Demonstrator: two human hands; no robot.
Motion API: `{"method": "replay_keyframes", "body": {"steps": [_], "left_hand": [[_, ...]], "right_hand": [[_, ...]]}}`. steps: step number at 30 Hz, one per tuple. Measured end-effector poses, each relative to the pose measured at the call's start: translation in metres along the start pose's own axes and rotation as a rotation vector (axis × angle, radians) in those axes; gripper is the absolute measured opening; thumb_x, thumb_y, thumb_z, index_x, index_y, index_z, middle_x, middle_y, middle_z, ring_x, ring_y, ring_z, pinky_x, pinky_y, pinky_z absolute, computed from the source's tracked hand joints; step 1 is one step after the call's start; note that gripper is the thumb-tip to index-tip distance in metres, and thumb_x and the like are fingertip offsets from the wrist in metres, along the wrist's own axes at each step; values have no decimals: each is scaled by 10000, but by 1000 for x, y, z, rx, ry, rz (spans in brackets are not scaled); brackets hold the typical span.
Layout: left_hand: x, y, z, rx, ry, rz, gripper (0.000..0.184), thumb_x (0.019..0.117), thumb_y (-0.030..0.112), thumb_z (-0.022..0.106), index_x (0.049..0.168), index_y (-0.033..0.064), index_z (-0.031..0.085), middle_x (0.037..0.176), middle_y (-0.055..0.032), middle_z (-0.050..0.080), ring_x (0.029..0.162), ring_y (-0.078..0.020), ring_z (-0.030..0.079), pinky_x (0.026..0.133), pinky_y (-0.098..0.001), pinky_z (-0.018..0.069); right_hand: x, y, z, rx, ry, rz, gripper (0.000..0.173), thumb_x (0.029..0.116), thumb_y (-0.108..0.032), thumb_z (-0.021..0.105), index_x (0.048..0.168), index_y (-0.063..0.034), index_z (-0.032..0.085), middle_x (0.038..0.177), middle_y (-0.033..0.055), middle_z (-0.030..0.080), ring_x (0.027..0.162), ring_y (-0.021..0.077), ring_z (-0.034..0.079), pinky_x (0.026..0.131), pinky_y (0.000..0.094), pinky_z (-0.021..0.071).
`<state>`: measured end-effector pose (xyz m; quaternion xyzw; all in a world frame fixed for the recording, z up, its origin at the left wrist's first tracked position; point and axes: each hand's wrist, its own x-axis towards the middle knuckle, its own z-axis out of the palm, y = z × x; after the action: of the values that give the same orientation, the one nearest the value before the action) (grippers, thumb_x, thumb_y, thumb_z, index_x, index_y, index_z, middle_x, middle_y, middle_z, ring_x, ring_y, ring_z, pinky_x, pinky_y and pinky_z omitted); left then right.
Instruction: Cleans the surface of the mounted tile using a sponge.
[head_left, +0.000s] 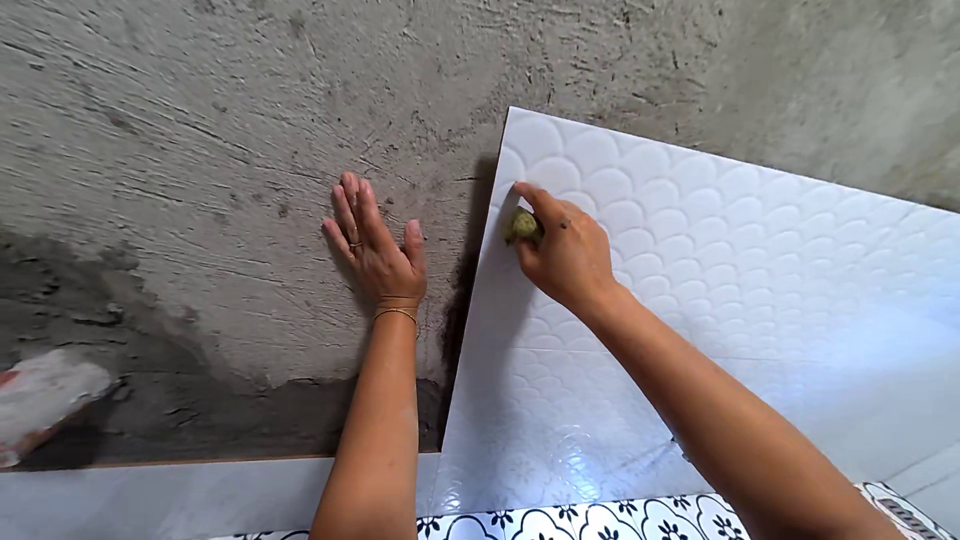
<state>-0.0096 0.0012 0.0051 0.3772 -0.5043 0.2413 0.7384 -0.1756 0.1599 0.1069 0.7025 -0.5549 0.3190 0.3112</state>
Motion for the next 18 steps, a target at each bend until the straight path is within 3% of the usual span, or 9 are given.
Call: {"method": "replay_keyframes", "body": {"steps": [7, 14, 18], "left_hand": [[0, -1, 1, 11, 8, 5, 717, 1064, 508, 337, 1555, -15, 347, 1602, -213, 393, 1535, -345, 290, 1242, -589, 95], [0, -1, 0, 1, -4, -4, 723, 1059, 504, 353, 1556, -20, 347, 1600, -217, 394, 1533, -359, 289, 1241, -594, 109], [-1, -2, 2, -9, 9, 2, 717, 1061, 500, 352, 1551, -23, 352, 1593, -215, 406, 1531, -356, 296, 1241, -591, 103]], "right_hand": [[-4, 5, 2, 12, 28, -6, 599, 861, -94, 664, 1452, -66, 569, 1050, 204, 723, 930, 397, 700, 729, 556, 551], [-3, 5, -4, -7, -12, 19, 577, 890, -116, 653, 1461, -107, 571, 1115, 198, 719, 1005, 396, 696, 770, 563, 552], [-4, 6, -1, 1, 10, 17, 586, 874, -98, 658, 1454, -76, 573, 1098, 202, 722, 995, 392, 696, 775, 556, 551]]}}
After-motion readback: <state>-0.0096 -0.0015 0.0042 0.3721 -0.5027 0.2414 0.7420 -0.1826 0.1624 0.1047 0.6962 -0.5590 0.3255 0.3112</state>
